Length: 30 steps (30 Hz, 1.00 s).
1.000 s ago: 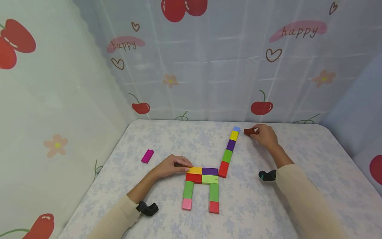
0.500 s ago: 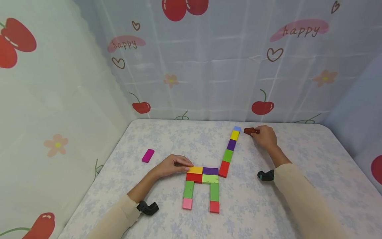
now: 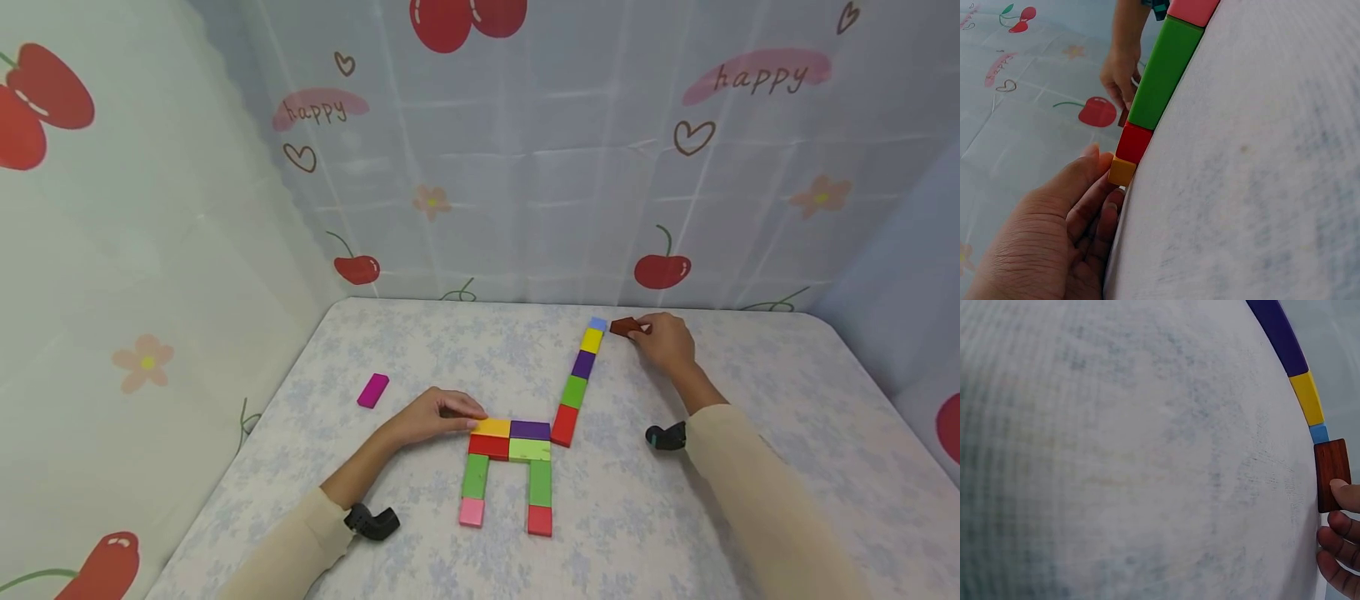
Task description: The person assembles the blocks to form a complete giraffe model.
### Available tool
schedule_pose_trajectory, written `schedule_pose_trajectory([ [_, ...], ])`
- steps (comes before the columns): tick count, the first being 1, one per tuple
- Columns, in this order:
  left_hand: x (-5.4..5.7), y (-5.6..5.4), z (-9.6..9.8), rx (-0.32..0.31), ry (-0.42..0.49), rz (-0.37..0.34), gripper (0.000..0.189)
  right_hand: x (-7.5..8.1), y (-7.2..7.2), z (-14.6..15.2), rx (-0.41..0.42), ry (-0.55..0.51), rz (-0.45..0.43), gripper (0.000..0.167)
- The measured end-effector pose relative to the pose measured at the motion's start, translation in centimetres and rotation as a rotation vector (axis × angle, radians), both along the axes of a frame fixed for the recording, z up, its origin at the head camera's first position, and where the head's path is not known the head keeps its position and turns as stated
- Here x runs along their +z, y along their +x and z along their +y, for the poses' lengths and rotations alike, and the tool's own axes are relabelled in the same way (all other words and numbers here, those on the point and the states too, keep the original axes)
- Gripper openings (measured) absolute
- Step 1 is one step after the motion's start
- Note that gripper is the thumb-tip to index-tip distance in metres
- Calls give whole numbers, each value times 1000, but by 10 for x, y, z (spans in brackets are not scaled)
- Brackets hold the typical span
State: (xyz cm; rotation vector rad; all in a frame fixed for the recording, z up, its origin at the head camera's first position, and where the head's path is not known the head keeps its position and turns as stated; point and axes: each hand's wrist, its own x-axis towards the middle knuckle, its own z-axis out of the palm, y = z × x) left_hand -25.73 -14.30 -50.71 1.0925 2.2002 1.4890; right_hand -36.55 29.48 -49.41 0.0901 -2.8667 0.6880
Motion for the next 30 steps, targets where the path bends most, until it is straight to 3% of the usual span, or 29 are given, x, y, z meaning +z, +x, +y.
schedule_pose_trajectory([
  [8,3,1,0,-10,5,13,23,0,-6,-2,4,7,-5,38],
  [18,-25,-12,-1,19,-40,29,24,0,-5,-2,-21,13,-32,35],
  [30,-28,-16,-4,2,-31,29,24,3,-3,-4,-27,13,-52,36],
])
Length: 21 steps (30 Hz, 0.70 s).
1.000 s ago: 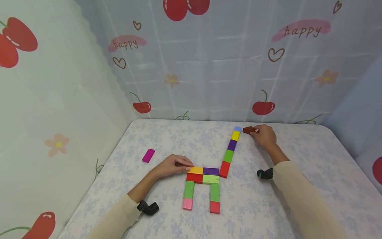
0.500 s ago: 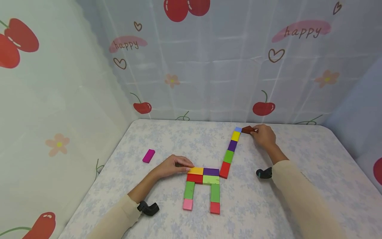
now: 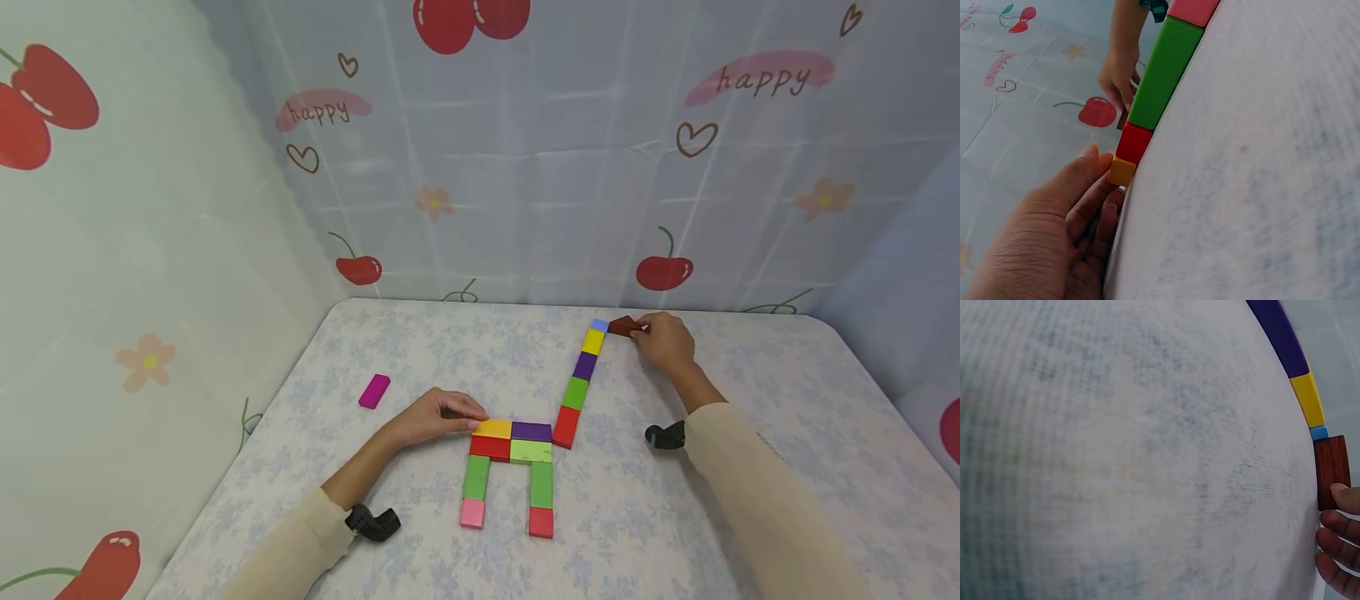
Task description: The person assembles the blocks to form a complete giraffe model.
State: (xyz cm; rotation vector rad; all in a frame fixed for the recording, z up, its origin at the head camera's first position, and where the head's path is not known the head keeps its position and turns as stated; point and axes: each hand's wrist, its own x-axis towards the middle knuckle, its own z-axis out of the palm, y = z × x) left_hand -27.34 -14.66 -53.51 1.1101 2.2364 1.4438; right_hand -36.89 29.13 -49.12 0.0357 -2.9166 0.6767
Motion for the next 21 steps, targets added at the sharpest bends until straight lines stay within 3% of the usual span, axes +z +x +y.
schedule_pose_trajectory([
  [21,2,1,1,16,-5,-16,23,0,3,-1,-11,2,-4,36],
])
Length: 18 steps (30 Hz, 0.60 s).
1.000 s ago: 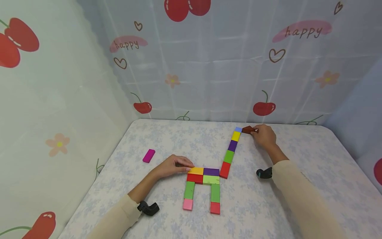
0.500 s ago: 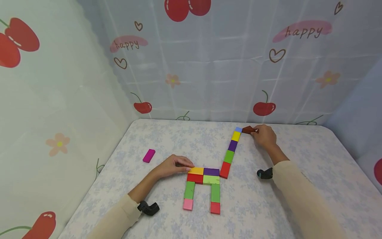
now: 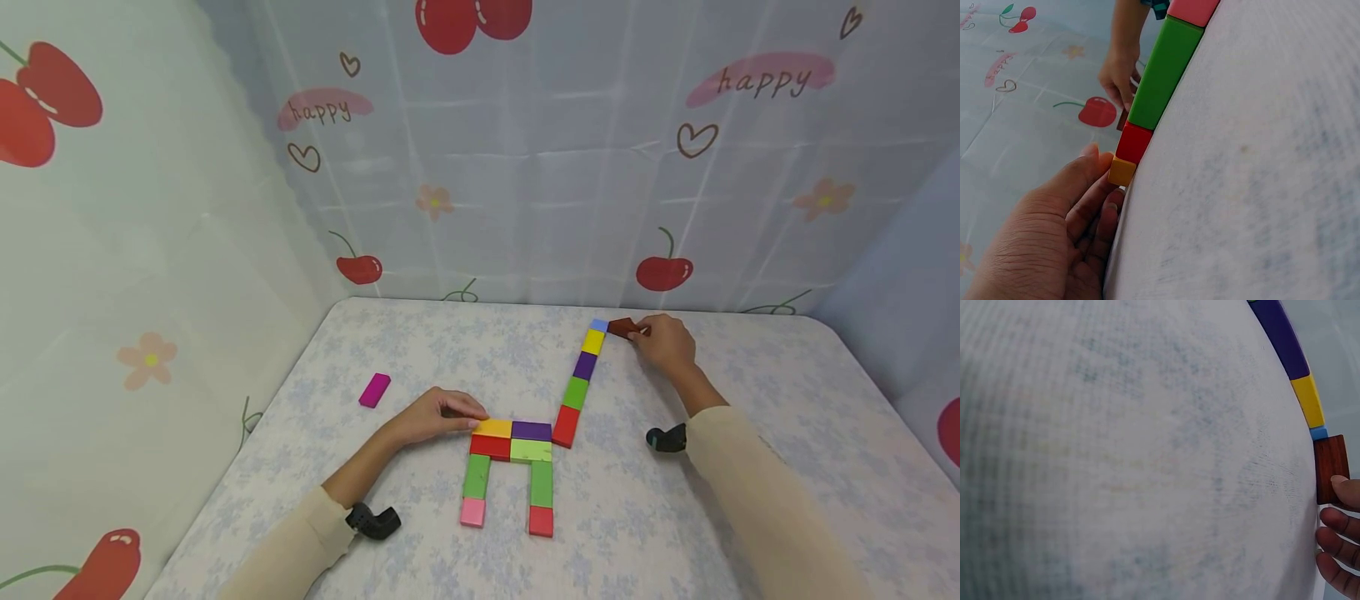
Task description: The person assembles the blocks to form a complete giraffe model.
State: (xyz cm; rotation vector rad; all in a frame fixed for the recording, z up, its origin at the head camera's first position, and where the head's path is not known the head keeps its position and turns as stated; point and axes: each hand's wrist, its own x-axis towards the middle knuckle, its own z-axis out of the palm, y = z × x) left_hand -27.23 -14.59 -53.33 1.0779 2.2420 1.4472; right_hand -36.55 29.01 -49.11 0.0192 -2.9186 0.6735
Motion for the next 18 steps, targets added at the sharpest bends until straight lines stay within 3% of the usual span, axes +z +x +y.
schedule_pose_trajectory([
  [18,-3,-1,-1,-12,16,20,23,0,5,2,-9,2,-7,38],
])
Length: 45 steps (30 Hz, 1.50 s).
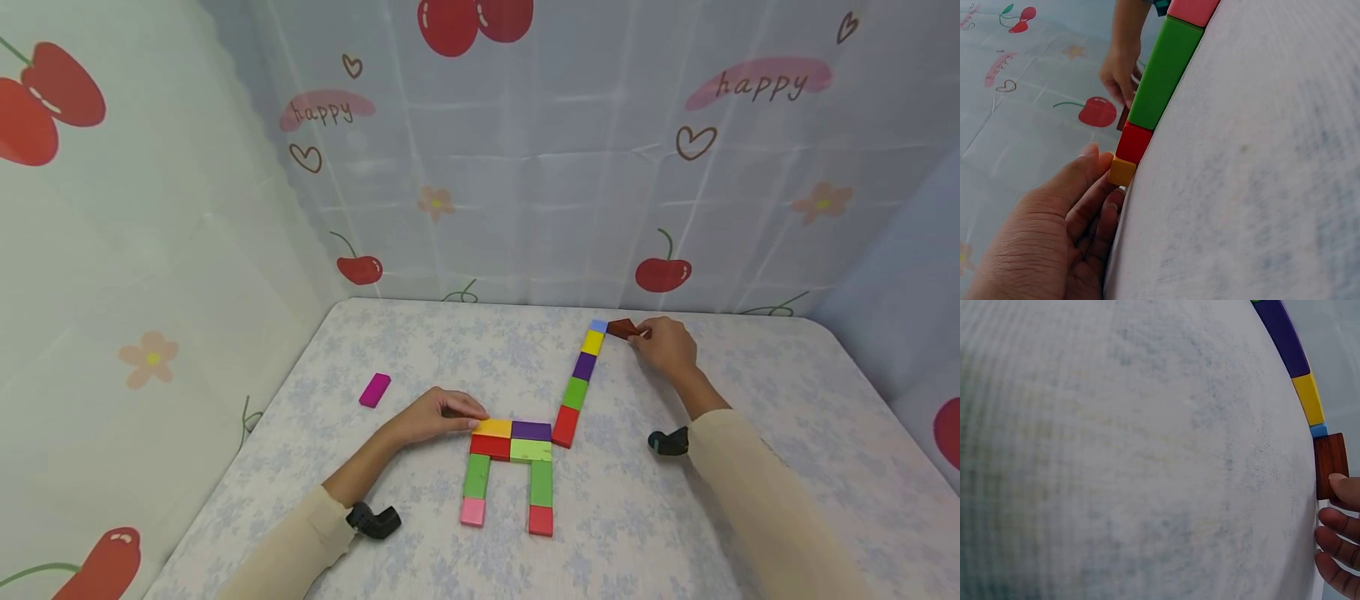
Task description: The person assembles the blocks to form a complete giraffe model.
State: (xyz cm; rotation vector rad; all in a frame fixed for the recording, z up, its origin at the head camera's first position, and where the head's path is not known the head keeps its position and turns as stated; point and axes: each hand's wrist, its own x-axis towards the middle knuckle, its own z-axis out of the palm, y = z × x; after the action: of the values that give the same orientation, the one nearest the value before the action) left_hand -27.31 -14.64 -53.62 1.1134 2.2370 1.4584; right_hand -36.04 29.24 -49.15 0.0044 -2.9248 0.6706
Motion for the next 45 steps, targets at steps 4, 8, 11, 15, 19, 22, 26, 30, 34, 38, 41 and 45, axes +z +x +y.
schedule_pose_trajectory([
  [4,0,0,0,-5,0,3,23,-1,5,3,2,-4,7,36],
  [8,0,0,1,-3,-5,0,22,-1,14,6,9,-20,16,32],
  [11,0,1,1,3,-11,-5,22,-3,23,8,14,-34,22,31],
  [15,-1,1,2,14,-13,-14,22,-3,36,4,16,-57,33,31],
  [19,-1,1,2,25,-24,-11,22,-1,51,-1,19,-85,25,32],
  [22,3,4,2,25,-23,-19,22,-1,60,-3,38,-97,18,32],
  [26,18,12,3,13,-3,-28,22,-2,70,-6,72,-100,27,30],
  [30,27,19,4,18,7,-22,21,0,80,-10,99,-110,26,30],
  [34,32,21,4,15,10,-23,22,1,88,-14,116,-133,4,31],
  [38,35,21,4,2,5,-23,24,1,95,-19,137,-156,-21,32],
  [41,35,20,4,-3,-5,-22,26,1,100,-24,168,-170,-21,30],
  [45,34,20,4,2,-14,-15,27,5,108,-33,198,-183,-28,27],
])
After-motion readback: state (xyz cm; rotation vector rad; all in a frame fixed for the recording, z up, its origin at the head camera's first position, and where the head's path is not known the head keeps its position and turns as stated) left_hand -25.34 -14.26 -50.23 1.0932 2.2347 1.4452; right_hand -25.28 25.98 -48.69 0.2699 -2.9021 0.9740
